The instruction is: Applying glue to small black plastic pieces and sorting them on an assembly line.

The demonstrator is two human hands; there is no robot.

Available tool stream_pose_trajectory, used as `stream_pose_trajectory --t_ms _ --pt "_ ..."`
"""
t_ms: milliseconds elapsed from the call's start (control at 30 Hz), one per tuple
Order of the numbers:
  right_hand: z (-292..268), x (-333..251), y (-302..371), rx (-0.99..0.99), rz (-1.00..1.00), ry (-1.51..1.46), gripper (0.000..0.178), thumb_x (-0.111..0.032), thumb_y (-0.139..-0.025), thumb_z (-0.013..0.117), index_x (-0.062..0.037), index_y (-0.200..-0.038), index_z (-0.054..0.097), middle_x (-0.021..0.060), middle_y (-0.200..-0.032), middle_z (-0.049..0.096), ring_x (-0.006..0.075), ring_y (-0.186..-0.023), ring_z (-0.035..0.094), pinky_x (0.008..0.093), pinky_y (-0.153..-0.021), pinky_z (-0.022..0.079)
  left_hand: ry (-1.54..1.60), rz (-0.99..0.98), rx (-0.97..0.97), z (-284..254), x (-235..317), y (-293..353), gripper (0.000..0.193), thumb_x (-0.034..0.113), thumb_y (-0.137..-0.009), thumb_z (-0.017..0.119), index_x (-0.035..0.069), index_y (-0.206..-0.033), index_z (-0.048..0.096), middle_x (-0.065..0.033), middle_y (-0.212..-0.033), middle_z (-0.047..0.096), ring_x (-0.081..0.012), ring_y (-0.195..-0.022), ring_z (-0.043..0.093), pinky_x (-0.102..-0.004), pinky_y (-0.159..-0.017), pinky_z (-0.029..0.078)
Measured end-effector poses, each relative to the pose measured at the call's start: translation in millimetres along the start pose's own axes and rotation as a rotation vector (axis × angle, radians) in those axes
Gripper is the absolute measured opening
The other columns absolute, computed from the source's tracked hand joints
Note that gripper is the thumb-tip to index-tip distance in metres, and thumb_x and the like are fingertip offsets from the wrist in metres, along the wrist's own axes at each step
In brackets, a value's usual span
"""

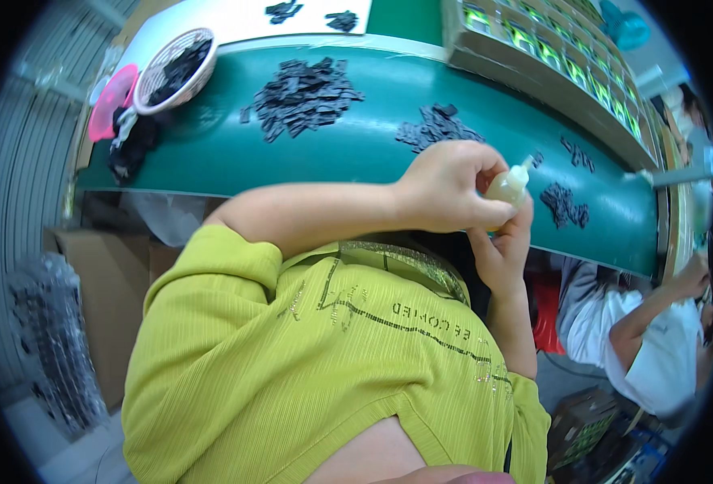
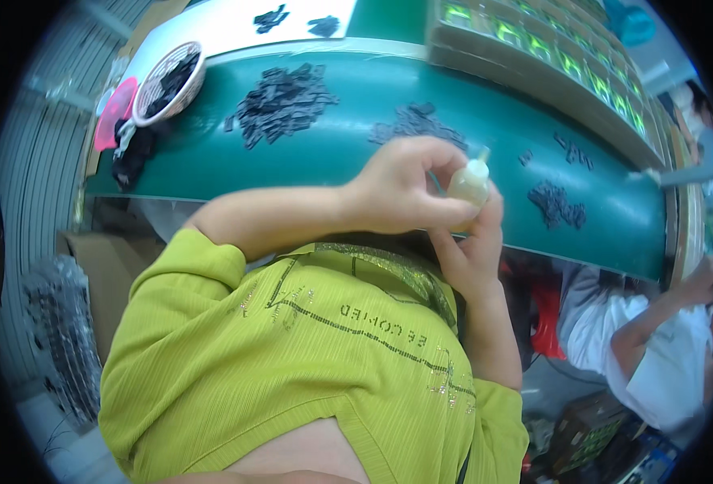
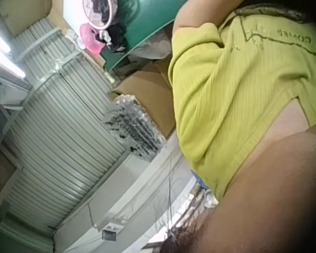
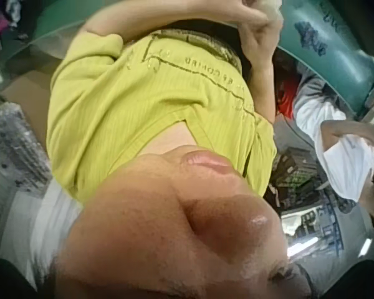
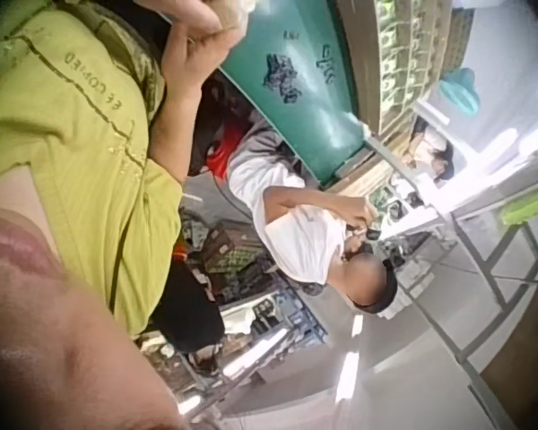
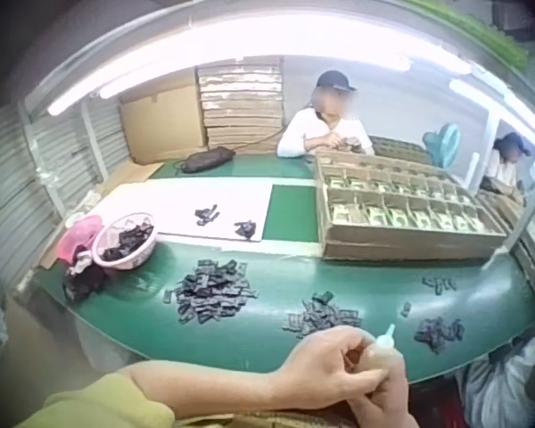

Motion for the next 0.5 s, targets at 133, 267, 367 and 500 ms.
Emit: stream_pose_trajectory --t_ms 133,267,367,500 --pt "-27.1 26.3 25.5 0.07 0.192 -0.189 0.049 -0.011 -0.088 0.063 -0.0008 -0.128 0.036 0.0079 -0.105 0.055 0.0144 -0.092 0.056 0.0274 -0.082 0.045 -0.204 0.201 -0.083 18.6 -10.1 -8.1 0.032 0.034 -0.07 0.07 0.005 -0.084 0.066 -0.0115 -0.082 0.063 -0.0274 -0.082 0.061 -0.0378 -0.072 0.049" --pt "-61.7 36.0 42.3 0.298 0.326 -0.354 0.039 -0.009 -0.091 0.055 -0.0012 -0.121 0.032 0.0107 -0.092 0.056 0.0152 -0.072 0.058 0.0274 -0.069 0.05 -0.624 0.122 -0.027 -8.9 -38.9 -45.7 0.025 0.029 -0.077 0.07 0.005 -0.085 0.067 -0.0121 -0.086 0.063 -0.0303 -0.083 0.06 -0.0392 -0.073 0.048" --pt "-78.3 45.8 47.6 0.337 0.269 -0.381 0.033 -0.019 -0.095 0.05 -0.0003 -0.118 0.035 0.0115 -0.087 0.057 0.015 -0.069 0.057 0.0271 -0.066 0.049 -0.934 -0.125 0.071 -39.2 -67.2 -85.5 0.034 0.036 -0.077 0.066 0.005 -0.092 0.066 -0.015 -0.095 0.064 -0.0325 -0.092 0.06 -0.0405 -0.08 0.048" --pt "-87.1 53.9 41.9 0.418 0.343 -0.647 0.031 -0.024 -0.096 0.049 0.0006 -0.114 0.044 0.0123 -0.089 0.058 0.0145 -0.067 0.055 0.0265 -0.062 0.046 -0.929 -0.454 -0.135 -49.1 -77.8 -111.6 0.036 0.037 -0.075 0.068 0.002 -0.083 0.066 -0.016 -0.085 0.066 -0.0316 -0.081 0.063 -0.0398 -0.074 0.049"
Point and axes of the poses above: each hand's wrist, its own y-axis away from the middle knuckle, its own z-axis out of the palm, x = y × z, the point moved 1 cm from there along -y, towards the middle knuckle
